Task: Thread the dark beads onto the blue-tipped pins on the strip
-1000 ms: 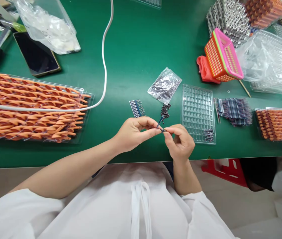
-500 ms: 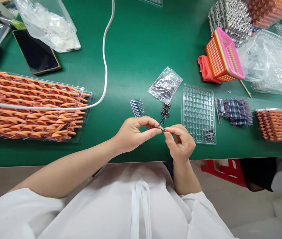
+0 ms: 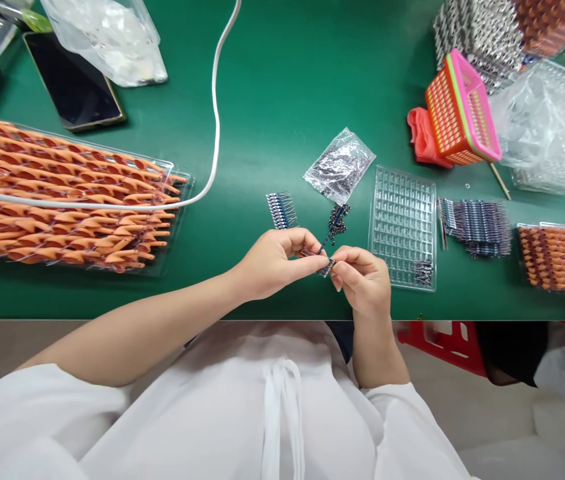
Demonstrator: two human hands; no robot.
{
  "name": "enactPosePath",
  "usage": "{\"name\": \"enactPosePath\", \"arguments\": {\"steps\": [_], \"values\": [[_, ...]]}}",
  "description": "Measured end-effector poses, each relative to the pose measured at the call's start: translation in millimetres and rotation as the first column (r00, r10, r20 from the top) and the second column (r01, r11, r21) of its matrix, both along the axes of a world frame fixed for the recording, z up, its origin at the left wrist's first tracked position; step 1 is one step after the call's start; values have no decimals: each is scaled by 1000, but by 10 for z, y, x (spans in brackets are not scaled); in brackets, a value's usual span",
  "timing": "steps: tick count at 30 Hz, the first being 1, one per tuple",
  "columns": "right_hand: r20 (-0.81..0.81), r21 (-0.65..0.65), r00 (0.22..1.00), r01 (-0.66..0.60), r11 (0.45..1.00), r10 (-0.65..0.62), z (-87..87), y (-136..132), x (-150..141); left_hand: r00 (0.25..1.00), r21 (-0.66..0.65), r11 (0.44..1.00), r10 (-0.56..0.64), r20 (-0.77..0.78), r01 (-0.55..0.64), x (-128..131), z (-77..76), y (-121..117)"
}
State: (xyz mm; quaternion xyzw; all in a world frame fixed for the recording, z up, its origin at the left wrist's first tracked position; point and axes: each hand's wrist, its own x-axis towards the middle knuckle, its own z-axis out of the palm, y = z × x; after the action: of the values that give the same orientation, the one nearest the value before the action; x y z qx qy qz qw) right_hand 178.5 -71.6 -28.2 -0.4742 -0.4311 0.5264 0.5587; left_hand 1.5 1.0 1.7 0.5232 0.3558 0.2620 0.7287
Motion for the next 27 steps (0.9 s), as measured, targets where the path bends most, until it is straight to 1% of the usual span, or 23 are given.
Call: {"name": "enactPosePath", "arguments": {"steps": [5,12,16,21,27], "values": [[-5,-25,1000,0,1000,0,-5,5,-1,1000,-45,999,0,11,0,4,22,5],[-16,-130,999,36,991,-39,13,12,-23,999,-120,993,-14,33,18,11,59,24],[-58,-114,997,41,993,-48,11,8,-26,1000,-108,994,-15,27,18,6,54,28],[-73,-105,997,25,994,-33,6,6,-18,1000,-67,998,-12,-11,11,6,42,21],[-12,-131,999,39,991,-41,11,11,-16,1000,-21,1000,-9,-27,8,9,17,16]]}}
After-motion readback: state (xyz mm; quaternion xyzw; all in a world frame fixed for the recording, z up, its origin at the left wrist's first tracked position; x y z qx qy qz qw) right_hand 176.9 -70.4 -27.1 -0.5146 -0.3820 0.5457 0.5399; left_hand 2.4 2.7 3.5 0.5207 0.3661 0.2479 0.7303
